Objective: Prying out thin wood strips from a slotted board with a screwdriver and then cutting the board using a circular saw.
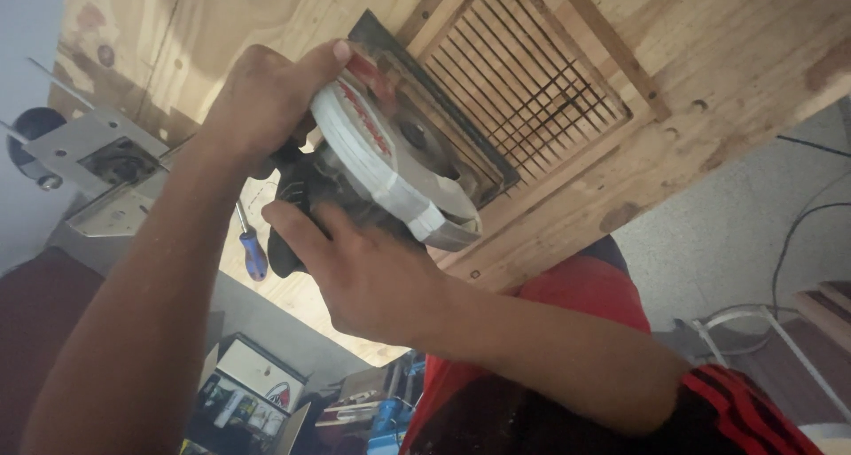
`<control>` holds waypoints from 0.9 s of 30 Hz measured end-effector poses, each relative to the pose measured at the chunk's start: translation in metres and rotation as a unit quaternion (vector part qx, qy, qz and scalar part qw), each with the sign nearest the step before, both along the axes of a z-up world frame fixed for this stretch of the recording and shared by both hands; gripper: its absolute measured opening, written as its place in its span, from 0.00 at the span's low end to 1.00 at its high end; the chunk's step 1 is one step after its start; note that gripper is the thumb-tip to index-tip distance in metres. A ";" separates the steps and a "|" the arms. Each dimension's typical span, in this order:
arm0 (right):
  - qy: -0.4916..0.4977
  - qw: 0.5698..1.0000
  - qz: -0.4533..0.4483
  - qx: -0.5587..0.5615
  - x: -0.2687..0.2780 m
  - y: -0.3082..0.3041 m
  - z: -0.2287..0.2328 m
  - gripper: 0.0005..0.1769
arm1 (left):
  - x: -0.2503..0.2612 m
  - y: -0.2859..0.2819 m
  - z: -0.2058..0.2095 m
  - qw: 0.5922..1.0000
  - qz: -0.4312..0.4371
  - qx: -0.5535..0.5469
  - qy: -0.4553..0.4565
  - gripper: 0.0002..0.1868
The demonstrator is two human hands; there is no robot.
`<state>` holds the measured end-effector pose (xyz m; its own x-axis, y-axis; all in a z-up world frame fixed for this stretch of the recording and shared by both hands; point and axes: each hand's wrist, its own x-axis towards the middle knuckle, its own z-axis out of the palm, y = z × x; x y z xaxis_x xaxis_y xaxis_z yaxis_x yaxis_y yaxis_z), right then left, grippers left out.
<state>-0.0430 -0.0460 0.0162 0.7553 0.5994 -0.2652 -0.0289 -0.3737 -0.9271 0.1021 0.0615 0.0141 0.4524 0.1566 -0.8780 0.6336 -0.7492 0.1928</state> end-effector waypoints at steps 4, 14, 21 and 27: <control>-0.016 1.000 -0.005 0.001 -0.004 0.002 -0.004 0.41 | -0.003 0.007 -0.011 0.999 -0.001 0.035 -0.002 0.35; 0.026 0.999 0.019 -0.027 0.008 -0.001 0.012 0.39 | -0.002 0.004 -0.006 1.000 -0.009 0.028 -0.008 0.27; 0.030 0.994 0.035 -0.094 -0.030 -0.022 0.050 0.32 | -0.040 -0.020 0.017 0.987 -0.054 -0.153 0.003 0.27; -0.021 0.986 0.059 -0.158 -0.080 -0.032 0.037 0.33 | -0.086 -0.022 -0.018 0.995 -0.060 -0.085 0.013 0.38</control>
